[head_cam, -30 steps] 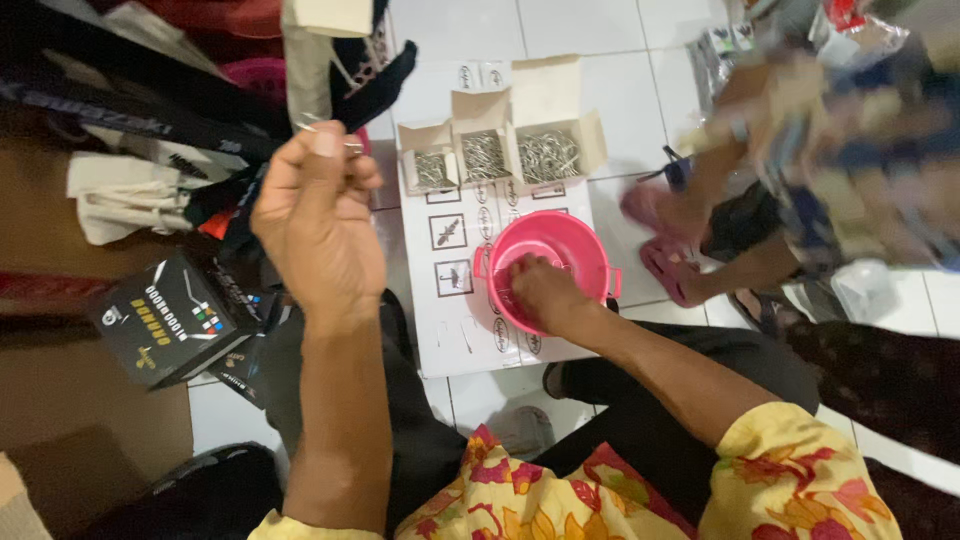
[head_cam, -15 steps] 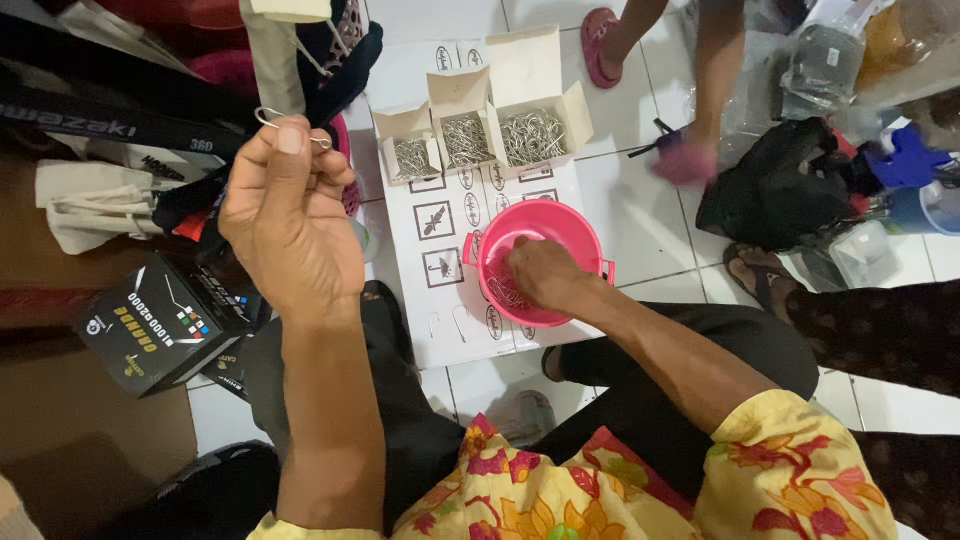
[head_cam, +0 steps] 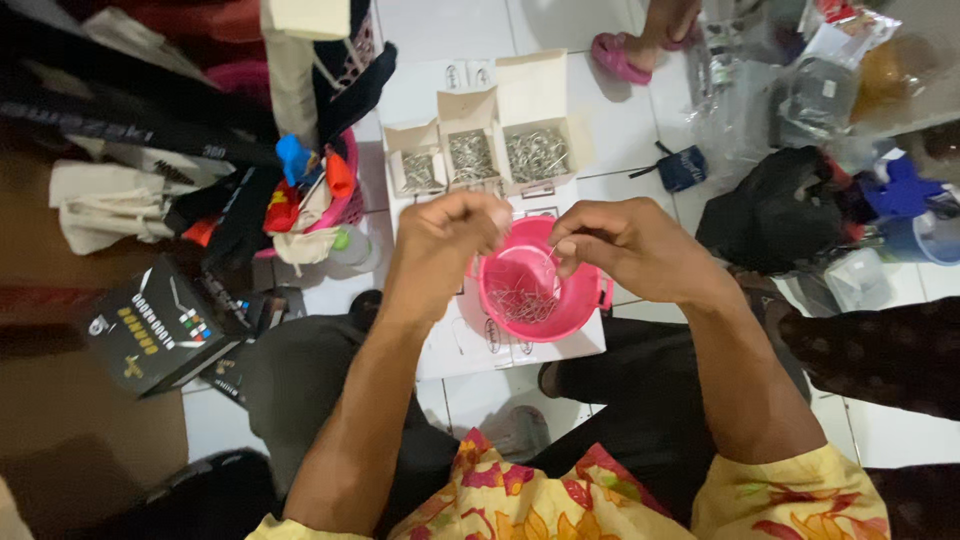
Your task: The person sits on the floor and repeatedly picks up small metal hooks from a pink bowl, bends or twists them by hand, and places them into small cardboard boxes. The workspace includes several open boxes and a pink bowl filled with hooks.
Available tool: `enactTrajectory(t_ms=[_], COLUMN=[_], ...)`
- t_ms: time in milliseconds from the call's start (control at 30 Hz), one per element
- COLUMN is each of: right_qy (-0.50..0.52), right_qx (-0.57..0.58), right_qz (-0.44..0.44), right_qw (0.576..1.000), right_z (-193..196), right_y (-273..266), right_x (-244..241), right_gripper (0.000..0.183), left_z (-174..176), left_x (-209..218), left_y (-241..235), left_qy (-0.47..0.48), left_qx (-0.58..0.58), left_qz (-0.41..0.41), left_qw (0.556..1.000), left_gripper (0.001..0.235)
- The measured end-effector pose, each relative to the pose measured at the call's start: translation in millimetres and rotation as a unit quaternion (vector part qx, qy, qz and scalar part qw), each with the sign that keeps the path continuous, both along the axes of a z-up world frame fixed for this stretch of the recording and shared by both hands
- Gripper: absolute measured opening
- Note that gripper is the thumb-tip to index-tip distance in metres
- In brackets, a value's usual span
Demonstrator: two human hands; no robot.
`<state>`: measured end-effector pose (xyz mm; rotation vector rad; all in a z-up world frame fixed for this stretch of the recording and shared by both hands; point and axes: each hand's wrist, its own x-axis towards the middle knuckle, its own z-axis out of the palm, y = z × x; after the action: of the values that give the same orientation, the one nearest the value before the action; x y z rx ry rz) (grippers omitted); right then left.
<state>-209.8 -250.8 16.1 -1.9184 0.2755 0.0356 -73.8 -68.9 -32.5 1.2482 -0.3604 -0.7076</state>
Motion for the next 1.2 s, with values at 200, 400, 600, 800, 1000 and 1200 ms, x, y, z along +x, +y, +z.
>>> enactTrajectory(t_ms=[200,400,600,800,1000,1200], right_qy=[-0.145,-0.164,-0.178,-0.204,-0.242,-0.256], right_qx=[0.031,0.054,0.023,-0.175,-0.141,-0.211], right_qz=[-0.028,-0.031,-0.124,-0.173,-0.180,-0.174], right_qw=[0.989,0.984,0.976,0.947,0.943,0.927], right_z=[20,17,8,19,21,8], right_y=[-3,-1,13,29,48,47], right_x=[-11,-14,-10,-12,-1,-3], right_gripper=[0.010,0.013,0.033,0.012,0.009,0.004], left_z=[0,-27,-8,-32,-7,-2], left_x=[-21,-23,-39,-29,-36,-36], left_y=[-13,-22,-26,-38,-31,-28], left_qy=[0.056,0.017,0.046,0.100,0.091,0.086], left_qx=[-0.028,-0.021,-0.054,-0.130,-0.136,-0.171], left_qz=[-0.140,-0.171,-0.111,0.014,0.016,0.005], left_qw=[0.988,0.985,0.991,0.986,0.986,0.981], left_gripper=[0.016,0.018,0.017,0.013,0.014,0.012])
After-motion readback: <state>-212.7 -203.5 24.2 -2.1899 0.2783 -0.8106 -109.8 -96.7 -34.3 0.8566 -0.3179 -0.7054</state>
